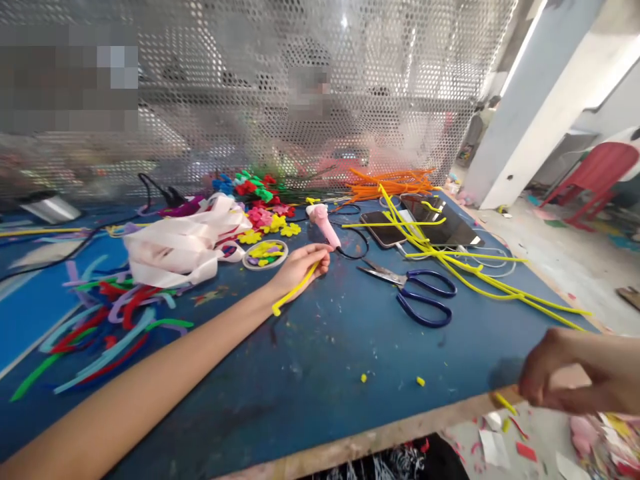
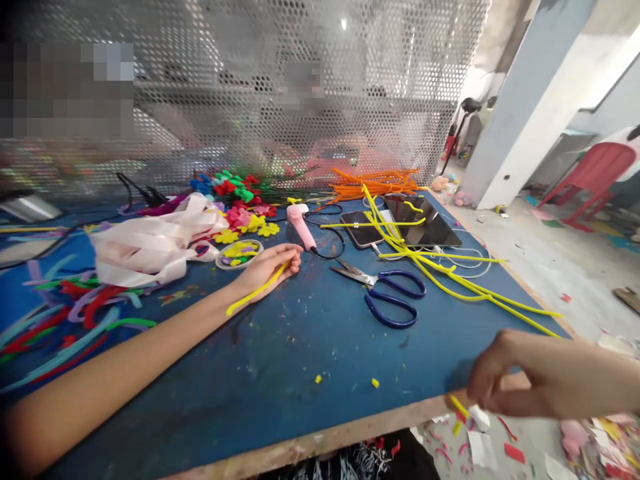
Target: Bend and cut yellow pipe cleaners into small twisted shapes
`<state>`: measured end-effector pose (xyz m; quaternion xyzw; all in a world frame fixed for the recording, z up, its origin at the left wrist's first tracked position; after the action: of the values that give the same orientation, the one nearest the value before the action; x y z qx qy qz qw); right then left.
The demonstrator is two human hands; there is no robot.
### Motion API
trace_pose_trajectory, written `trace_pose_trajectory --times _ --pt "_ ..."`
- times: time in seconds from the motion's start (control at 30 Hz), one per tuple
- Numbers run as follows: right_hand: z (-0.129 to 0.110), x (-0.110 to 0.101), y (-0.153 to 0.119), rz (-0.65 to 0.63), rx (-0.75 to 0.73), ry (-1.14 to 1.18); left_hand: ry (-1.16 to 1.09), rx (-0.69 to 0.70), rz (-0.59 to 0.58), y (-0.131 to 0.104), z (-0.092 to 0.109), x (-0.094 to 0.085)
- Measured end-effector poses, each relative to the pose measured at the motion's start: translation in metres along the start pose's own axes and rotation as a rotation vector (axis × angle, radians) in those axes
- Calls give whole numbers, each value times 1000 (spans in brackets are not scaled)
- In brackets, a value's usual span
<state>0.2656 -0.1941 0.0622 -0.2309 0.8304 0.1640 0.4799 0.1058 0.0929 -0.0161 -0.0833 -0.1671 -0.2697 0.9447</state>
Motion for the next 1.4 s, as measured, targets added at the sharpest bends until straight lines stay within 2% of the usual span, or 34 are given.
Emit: trace_pose_trajectory --times 0.07,0.23,0.37,0.47,0.57,0.63,0.7,0.73,0.77,0.8,0.83,0.87,0.93,1.0,1.07,1.13,1.17,1.27,1.33,1.4 --pt "-9 6 14 9 -12 -3 19 2 -15 1 -1 0" --pt "-24 18 72 14 -106 -6 157 69 -26 4 0 -1" --pt "-39 49 114 -6 -266 -62 287 126 -37 2 2 4" --pt "-45 73 128 -84 -366 -40 421 177 -79 -4 6 15" --pt "-40 67 110 -219 -383 129 551 214 -135 -10 7 25" --pt "-27 49 79 -333 -272 333 609 230 -158 -13 7 29" --pt "-9 37 32 -528 -45 553 647 240 -169 -13 7 30" --pt "4 34 4 -628 130 644 663 243 -173 -13 6 30" --pt "19 31 -24 -684 341 699 676 246 -179 -13 6 31" --pt "36 26 -49 -684 536 708 689 247 -185 -12 6 31" --pt "50 18 -68 -643 668 689 700 250 -192 -12 5 31" --pt "62 7 -75 -539 715 666 711 253 -198 -12 5 32" --pt "77 -19 -62 -275 644 630 732 260 -206 -11 4 33" --pt "93 -45 -28 9 535 525 754 267 -205 -11 4 33" --pt "107 -62 16 220 421 266 780 273 -202 -12 4 33" --pt "118 -67 61 395 342 4 807 280 -199 -14 5 34" --pt "123 -64 83 423 319 -84 821 283 -200 -15 5 34" --pt "134 -49 136 390 242 -280 850 294 -204 -18 7 36" --pt "141 -59 154 446 252 -390 845 283 -205 -20 8 37" --pt "150 -78 163 490 319 -521 857 274 -206 -22 8 38"
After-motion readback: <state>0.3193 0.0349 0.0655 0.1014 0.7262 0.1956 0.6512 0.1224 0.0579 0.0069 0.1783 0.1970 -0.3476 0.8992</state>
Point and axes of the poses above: each hand's wrist, its own y-axis towards the middle knuckle, its own x-axis out of the palm, z = x × y, the point moved 9 cm from there along y, towards the middle knuckle, and after that the axes turned 3 degrees about z, right-handed, at the moved point
